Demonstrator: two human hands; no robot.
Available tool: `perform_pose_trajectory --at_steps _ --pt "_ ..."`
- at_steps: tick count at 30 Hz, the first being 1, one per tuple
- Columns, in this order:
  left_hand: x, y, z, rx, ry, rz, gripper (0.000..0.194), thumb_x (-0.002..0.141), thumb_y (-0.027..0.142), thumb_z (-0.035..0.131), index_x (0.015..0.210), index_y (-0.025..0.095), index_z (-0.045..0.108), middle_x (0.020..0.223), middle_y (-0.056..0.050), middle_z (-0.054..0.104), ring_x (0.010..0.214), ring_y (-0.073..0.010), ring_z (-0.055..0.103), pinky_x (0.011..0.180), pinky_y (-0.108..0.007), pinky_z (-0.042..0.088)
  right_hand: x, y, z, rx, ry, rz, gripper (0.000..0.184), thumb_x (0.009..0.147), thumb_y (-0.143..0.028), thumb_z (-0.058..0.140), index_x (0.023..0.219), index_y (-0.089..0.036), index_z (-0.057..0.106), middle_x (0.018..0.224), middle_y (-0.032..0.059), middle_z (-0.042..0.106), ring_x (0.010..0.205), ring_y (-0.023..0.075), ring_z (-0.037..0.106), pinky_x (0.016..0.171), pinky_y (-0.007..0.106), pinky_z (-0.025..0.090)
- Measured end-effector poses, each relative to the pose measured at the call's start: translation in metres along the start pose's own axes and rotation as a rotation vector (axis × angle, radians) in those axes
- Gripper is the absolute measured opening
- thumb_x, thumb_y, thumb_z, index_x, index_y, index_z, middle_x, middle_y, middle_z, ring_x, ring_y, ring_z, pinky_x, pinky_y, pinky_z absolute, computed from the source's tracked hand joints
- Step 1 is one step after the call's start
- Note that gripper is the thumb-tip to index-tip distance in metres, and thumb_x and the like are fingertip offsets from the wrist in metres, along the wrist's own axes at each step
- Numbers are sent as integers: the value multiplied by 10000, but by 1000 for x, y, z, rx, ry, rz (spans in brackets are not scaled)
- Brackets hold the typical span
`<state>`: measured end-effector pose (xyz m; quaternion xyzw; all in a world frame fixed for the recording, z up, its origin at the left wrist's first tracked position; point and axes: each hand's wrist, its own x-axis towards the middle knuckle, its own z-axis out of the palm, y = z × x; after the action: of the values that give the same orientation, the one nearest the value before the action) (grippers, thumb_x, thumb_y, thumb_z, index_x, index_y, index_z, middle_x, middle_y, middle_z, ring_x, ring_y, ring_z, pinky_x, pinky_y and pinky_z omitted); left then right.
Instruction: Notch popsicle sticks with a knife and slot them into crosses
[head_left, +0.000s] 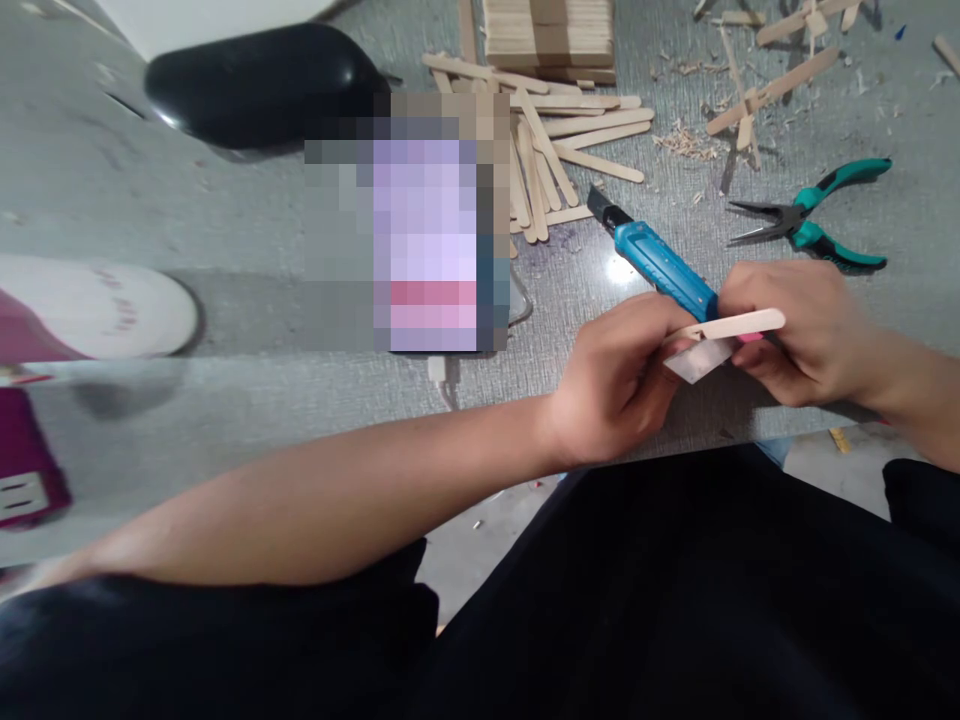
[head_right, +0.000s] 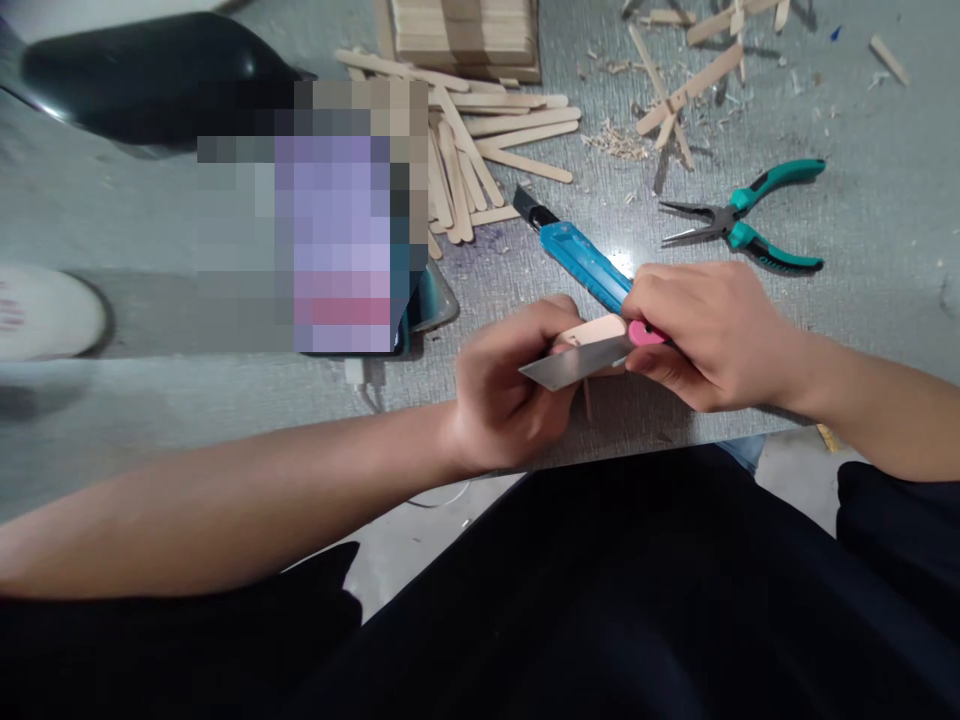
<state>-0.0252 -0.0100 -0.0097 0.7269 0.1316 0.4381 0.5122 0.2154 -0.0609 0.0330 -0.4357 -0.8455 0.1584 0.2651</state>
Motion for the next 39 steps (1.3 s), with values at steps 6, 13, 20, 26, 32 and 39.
perform_pose_trajectory --at_steps 6,13,20,26,32,39 --pt "-1 0 0 -7 -52 -28 249 1215 389 588 998 267 590 809 -21 677 664 -178 605 665 -372 494 2 -6 1 -18 2 -38 347 1247 -542 379 1099 -279 550 888 8 647 714 188 574 621 381 399" --pt "-2 1 -2 -26 -24 57 206 1238 341 518 1055 261 567 815 18 630 621 -124 567 611 -302 474 5 0 3 3 36 -72 431 1258 -603 361 1046 -270 533 872 -18 612 695 157 549 618 340 367" --pt "0 2 -1 17 -45 -17 273 1231 372 549 982 260 565 773 9 629 596 -135 545 596 -324 445 5 2 1 56 -14 -30 456 1249 -622 361 996 -273 510 838 -8 594 667 164 507 616 356 355" --pt "-1 6 0 -74 -90 -103 322 1194 457 646 942 277 553 748 15 609 593 -163 534 623 -372 461 6 -7 3 16 -23 -10 482 1246 -646 301 990 -283 488 839 0 608 676 177 531 609 380 346" --pt "-3 4 -1 -60 -58 -7 248 1235 378 529 1017 265 564 769 23 596 585 -134 538 582 -318 447 6 -1 2 72 -46 1 503 1234 -681 325 1005 -278 519 854 6 632 696 173 530 645 378 379" --pt "0 5 -2 -33 -122 -47 275 1224 400 555 979 276 535 759 22 600 586 -146 549 590 -335 459 11 -4 3 63 -20 -42 511 1241 -683 332 982 -275 498 829 -16 595 664 159 493 610 342 344"
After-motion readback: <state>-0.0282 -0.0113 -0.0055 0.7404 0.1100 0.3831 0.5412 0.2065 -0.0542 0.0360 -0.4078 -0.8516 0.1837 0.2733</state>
